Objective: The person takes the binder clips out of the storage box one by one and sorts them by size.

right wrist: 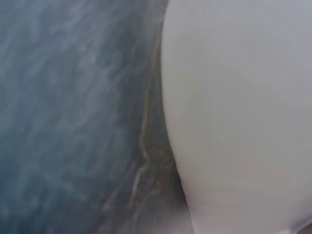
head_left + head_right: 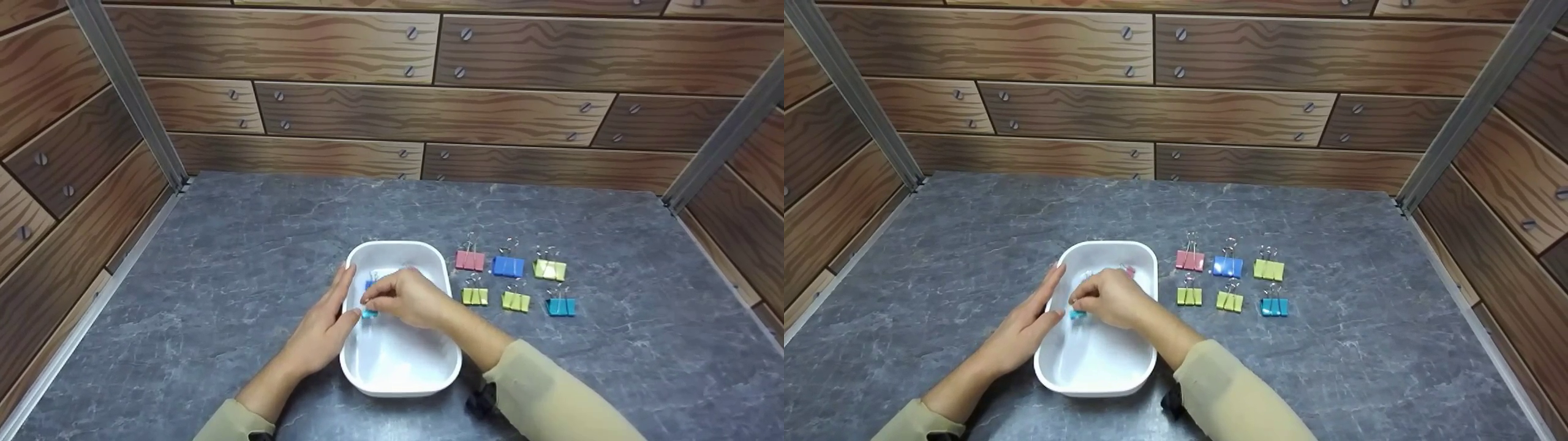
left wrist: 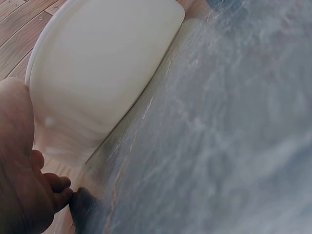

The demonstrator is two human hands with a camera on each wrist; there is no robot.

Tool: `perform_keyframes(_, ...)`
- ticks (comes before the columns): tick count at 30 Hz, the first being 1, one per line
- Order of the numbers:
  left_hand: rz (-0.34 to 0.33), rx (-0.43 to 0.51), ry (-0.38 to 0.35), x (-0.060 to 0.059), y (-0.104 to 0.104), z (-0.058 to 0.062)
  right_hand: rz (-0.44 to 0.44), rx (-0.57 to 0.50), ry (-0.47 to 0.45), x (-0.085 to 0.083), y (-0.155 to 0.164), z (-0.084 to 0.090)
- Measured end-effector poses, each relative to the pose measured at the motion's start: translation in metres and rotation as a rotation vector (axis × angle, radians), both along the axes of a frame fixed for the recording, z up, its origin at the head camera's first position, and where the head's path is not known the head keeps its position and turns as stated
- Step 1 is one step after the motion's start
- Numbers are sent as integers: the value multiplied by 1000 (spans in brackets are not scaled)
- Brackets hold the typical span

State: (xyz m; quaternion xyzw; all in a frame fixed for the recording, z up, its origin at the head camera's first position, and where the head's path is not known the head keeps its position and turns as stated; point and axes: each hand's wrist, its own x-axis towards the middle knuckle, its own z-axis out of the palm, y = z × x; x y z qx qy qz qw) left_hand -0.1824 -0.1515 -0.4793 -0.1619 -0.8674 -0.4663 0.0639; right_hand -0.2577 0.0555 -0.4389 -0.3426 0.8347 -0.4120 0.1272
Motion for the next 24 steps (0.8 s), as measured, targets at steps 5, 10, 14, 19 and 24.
perform_keyframes(5, 1, 0, -8, 0, 0, 0, -89, -135, -7, 1, 0, 2)
perform_keyframes(10, 3, 1, -18, 1, 0, 0, -151, -244, 34, 3, 2, 8)
perform_keyframes(14, -1, 0, -35, 1, 0, 0, -160, -350, 17, 4, 8, 14)
perform_keyframes(19, 5, -7, -48, 1, 1, 1, -177, -421, -8, 6, 22, 33)
perform_keyframes(24, 12, -10, -42, 1, 1, 1, -223, -416, 16, 5, 46, 49)
